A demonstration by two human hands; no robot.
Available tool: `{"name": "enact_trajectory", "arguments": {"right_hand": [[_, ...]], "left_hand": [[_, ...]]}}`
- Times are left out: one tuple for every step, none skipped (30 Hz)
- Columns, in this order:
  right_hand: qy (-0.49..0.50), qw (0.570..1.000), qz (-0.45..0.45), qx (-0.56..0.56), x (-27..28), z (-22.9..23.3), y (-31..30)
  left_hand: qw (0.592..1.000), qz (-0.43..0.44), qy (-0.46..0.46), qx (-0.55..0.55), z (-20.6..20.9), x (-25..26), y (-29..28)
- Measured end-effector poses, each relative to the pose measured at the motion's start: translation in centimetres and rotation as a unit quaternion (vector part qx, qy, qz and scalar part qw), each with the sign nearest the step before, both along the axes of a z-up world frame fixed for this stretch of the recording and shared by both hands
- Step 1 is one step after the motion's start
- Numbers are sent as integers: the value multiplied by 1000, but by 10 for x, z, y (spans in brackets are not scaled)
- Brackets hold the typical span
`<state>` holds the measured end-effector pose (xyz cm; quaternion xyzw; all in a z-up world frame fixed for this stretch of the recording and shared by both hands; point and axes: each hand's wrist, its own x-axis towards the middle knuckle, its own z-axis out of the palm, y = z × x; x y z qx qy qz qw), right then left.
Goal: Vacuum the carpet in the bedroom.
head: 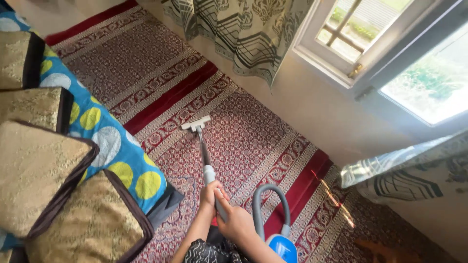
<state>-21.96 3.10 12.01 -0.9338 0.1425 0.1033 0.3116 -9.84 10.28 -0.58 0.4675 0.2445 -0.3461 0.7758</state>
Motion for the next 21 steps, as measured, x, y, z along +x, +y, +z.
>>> {"name": "enact_trajectory", "arguments": {"right_hand": [[-7,1000,5,-4,25,-1,-2],[-6,1000,3,-3,50,-3,-2],[-30,999,9,-14,73,-6,-3],[-53,998,16,-23,96,-8,-3],[-52,998,16,-22,117,-10,-3],[-36,999,22,-30,137,-12,-3],[-21,999,27,-38,155,-14,-3],[-23,999,27,-35,171,-22,-2],[-29,998,37,-38,186,-30,0],[-29,998,47,-38,191,-40,3],[-25,998,47,-33,185,-39,10],[-5,998,55,-39,186,-38,12],[15,997,63,-45,186,-35,15],[14,997,62,-46,176,-34,19],[7,998,56,-35,164,-32,22],[2,998,49,-24,149,-31,25],[3,998,48,-27,134,-28,26],[3,999,47,-16,118,-25,28],[3,999,47,-5,100,-22,29],[-2,999,44,-8,88,-16,30],[25,999,42,-6,73,-10,30]], "left_hand": [[1000,3,-10,8,-5,27,-3],[1000,1,-9,9,-14,53,-2],[1000,-4,-21,1,-24,77,-2],[999,-7,-33,-7,-33,100,-1],[999,-7,-31,-6,-37,122,-2],[1000,2,-20,-10,-41,144,-3],[1000,11,-9,-14,-44,165,-4],[1000,11,-11,-11,-50,180,-1],[999,35,-8,-17,-56,194,2],[998,58,1,-20,-65,196,7],[998,58,6,-16,-64,191,14],[998,69,8,0,-61,192,16],[997,81,10,16,-58,193,19],[997,81,9,15,-55,182,23],[998,62,9,16,-53,170,28],[999,42,11,16,-51,154,32],[999,41,11,13,-47,137,35],[999,36,14,1,-42,119,39],[999,32,18,-12,-37,100,42],[999,29,13,-15,-29,84,41],[999,25,22,-16,-21,66,40]]}}
